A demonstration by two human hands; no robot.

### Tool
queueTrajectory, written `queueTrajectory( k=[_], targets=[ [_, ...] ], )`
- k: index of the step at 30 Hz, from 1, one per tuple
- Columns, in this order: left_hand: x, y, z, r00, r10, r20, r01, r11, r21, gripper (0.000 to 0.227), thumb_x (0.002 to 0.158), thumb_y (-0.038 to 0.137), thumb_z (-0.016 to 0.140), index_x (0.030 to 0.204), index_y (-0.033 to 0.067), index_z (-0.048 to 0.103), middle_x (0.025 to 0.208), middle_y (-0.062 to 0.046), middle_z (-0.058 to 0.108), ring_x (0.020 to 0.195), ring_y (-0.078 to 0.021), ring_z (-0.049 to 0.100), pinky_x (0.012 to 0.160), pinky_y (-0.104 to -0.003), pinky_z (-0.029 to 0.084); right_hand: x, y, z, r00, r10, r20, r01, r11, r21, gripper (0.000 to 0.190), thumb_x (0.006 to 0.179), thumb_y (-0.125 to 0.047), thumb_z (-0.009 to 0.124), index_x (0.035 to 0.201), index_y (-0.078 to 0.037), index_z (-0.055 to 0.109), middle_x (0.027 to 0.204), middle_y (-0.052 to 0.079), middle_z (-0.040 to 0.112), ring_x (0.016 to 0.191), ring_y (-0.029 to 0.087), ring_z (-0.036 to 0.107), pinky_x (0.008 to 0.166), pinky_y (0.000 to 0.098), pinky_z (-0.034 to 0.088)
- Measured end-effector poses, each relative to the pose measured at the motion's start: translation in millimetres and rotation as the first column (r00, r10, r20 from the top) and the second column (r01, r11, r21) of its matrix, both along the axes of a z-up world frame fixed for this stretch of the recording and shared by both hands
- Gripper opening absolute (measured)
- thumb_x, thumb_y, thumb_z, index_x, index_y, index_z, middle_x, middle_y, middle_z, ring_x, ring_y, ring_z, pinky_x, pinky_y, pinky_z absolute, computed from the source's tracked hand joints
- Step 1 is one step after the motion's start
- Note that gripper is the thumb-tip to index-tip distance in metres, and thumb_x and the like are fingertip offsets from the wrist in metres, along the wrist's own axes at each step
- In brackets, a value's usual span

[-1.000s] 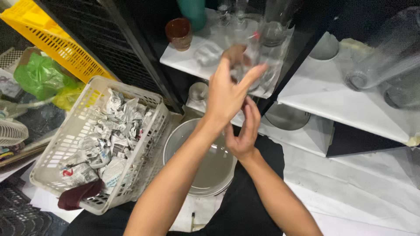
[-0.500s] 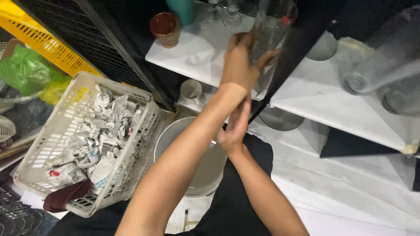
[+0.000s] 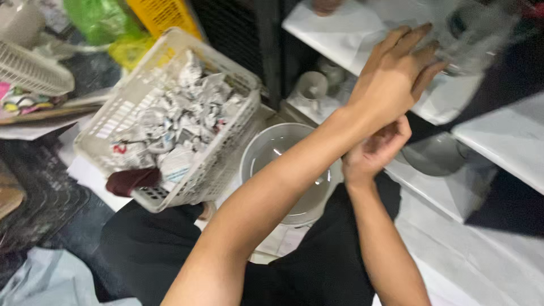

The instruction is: The person sits on the floor and unwraps various ceramic items, including cups, bowls, and a glass, from crumpled newspaper. Each item is carefully unwrapped and placed on a nearby shelf.

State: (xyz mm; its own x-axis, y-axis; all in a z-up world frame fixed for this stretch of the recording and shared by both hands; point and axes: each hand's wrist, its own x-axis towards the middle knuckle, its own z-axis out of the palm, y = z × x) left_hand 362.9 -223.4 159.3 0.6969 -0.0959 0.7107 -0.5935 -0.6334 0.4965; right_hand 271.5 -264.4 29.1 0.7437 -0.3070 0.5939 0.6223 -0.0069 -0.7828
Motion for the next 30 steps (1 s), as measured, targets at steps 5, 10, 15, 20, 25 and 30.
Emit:
queueTrajectory(
  k=[5,10,15,20,25,30],
  targets=[
    [-41,119,-21,0.999,-0.041,-0.03,0.042,0.999,0.021,0.027,0.092,0.021,0.076,0.117,0.01,0.073,0.122,-0.006,0.065,0.123,-0.0265,0.059,0.107,-0.043,0.047,-4,10,22,0.967,0.147,-0.206,-0.191,0.958,-0.212,0.03,0.107,-0.006,0.069,0.133,0.0,0.056,0.116,0.007,0.066,0.107,0.014,0.064,0.099,0.0282,0.052],
    [-87,309,-98,0.934,0.231,-0.271,-0.198,0.97,0.143,0.036,0.089,0.013,0.075,0.124,0.005,0.069,0.123,-0.018,0.065,0.116,-0.0382,0.059,0.101,-0.047,0.048,-11,32,46,0.938,0.168,-0.304,-0.308,0.808,-0.502,0.019,0.099,-0.002,0.071,0.118,0.0,0.068,0.1,0.005,0.071,0.088,0.011,0.063,0.083,0.0256,0.052],
    [-134,427,-219,0.445,0.274,-0.853,-0.281,0.947,0.157,0.043,0.086,0.025,0.075,0.123,0.0045,0.066,0.111,-0.019,0.072,0.103,-0.0342,0.073,0.092,-0.044,0.058,-16,91,55,0.838,0.283,-0.466,-0.525,0.651,-0.549,0.022,0.094,-0.009,0.072,0.115,-0.003,0.071,0.099,0.007,0.073,0.079,0.016,0.065,0.075,0.0287,0.054],
    [-138,435,-283,0.541,0.171,-0.824,-0.244,0.969,0.041,0.076,0.083,0.027,0.075,0.153,0.0196,0.048,0.121,-0.024,0.059,0.111,-0.0439,0.06,0.1,-0.048,0.048,2,157,42,0.789,0.473,-0.393,-0.578,0.353,-0.736,0.027,0.092,-0.012,0.069,0.118,-0.003,0.069,0.118,0.015,0.069,0.114,0.034,0.064,0.099,0.0435,0.049],
    [-127,421,-259,0.375,0.334,-0.865,-0.115,0.942,0.314,0.052,0.085,0.042,0.078,0.132,0.0256,0.067,0.137,-0.023,0.049,0.13,-0.0461,0.047,0.11,-0.051,0.042,77,241,0,0.797,0.467,-0.382,-0.526,0.227,-0.819,0.038,0.09,-0.007,0.067,0.126,0.0,0.063,0.13,0.022,0.062,0.128,0.04,0.055,0.109,0.0451,0.044],
    [-108,411,-229,0.338,0.344,-0.876,0.122,0.907,0.403,0.052,0.08,0.039,0.082,0.123,0.0128,0.069,0.158,-0.019,0.032,0.139,-0.047,0.034,0.107,-0.056,0.041,149,313,-52,0.652,0.012,-0.758,-0.718,-0.313,-0.622,0.072,0.079,-0.016,0.076,0.146,-0.009,0.051,0.148,0.018,0.053,0.136,0.036,0.053,0.111,0.0434,0.044]
  ],
)
